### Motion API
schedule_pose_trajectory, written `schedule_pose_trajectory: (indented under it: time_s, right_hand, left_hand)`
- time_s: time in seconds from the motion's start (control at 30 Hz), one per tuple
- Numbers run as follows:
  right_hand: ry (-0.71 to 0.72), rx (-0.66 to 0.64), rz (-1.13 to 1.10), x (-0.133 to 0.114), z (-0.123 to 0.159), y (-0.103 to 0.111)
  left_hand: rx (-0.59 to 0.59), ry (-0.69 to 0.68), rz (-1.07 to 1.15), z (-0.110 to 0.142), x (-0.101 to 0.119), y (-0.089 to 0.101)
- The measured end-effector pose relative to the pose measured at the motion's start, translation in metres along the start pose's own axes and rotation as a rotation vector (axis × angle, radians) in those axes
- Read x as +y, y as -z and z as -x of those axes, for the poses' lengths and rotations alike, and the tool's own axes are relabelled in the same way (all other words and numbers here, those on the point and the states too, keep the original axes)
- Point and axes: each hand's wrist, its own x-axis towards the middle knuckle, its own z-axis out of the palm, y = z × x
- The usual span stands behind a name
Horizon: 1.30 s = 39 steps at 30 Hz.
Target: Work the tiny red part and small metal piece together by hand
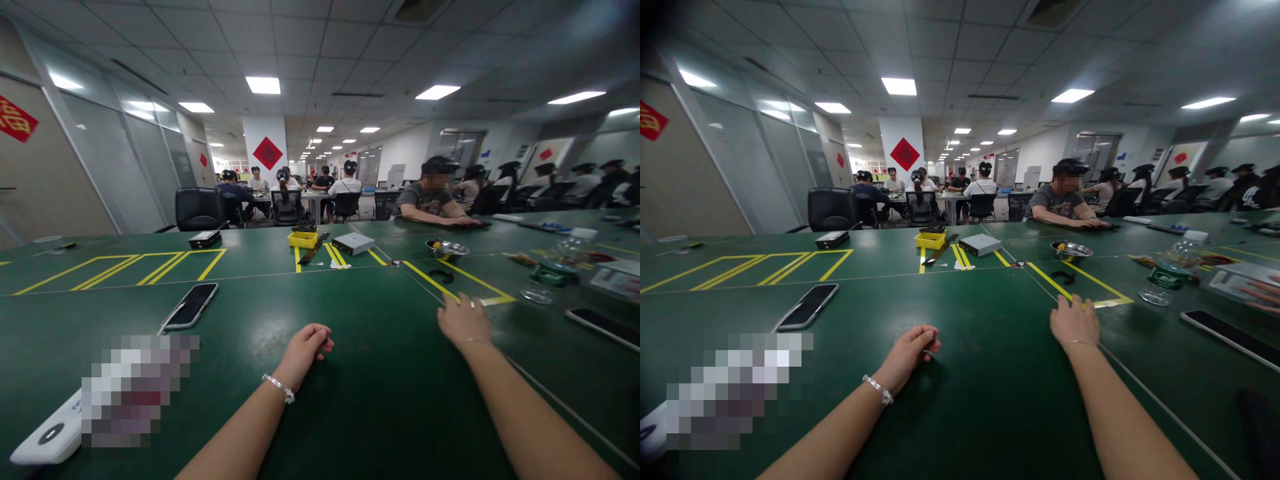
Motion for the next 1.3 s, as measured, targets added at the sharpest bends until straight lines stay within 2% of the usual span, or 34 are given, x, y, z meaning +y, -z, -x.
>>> schedule_pose_trajectory:
  time_s: [0.1, 0.2, 0.4, 0.5, 0.57, 0.63, 0.8, 0.9, 0.97, 1.03, 1.13, 1.3]
  right_hand:
    - [-0.175, -0.229, 0.052, 0.039, -0.007, -0.017]
    - [-0.182, -0.366, 0.072, 0.05, -0.007, -0.022]
    - [-0.209, -0.295, 0.07, 0.045, -0.008, -0.019]
    - [-0.16, -0.224, -0.029, 0.04, -0.011, -0.017]
    - [-0.104, -0.173, -0.182, 0.026, -0.011, -0.014]
    - [-0.104, -0.198, -0.445, -0.001, -0.005, -0.009]
    - [-0.239, -0.58, -1.43, -0.094, 0.032, 0.009]
    - [-0.301, -0.682, -1.766, -0.136, 0.056, 0.021]
    - [-0.311, -0.745, -1.855, -0.151, 0.07, 0.025]
    - [-0.278, -0.863, -1.864, -0.158, 0.081, 0.023]
    - [-0.206, -1.005, -1.828, -0.16, 0.093, 0.016]
    - [-0.092, -1.119, -1.821, -0.159, 0.097, 0.006]
  left_hand:
    - [0.002, 0.012, 0.038, 0.0, 0.0, 0.001]
    - [0.018, 0.025, 0.126, -0.001, 0.0, 0.002]
    - [0.034, 0.058, 0.305, -0.002, -0.001, 0.005]
    - [0.039, 0.053, 0.308, -0.004, -0.002, 0.006]
    - [0.044, 0.041, 0.298, -0.005, -0.003, 0.006]
    - [0.055, 0.03, 0.307, -0.005, -0.002, 0.007]
    - [0.095, 0.048, 0.386, -0.006, 0.0, 0.008]
    - [0.09, 0.073, 0.351, -0.006, 0.0, 0.007]
    - [0.076, 0.063, 0.311, -0.005, -0.001, 0.007]
    - [0.063, 0.04, 0.284, -0.005, -0.003, 0.007]
    - [0.053, 0.006, 0.257, -0.005, -0.006, 0.007]
    - [0.078, -0.032, 0.231, -0.006, -0.009, 0.007]
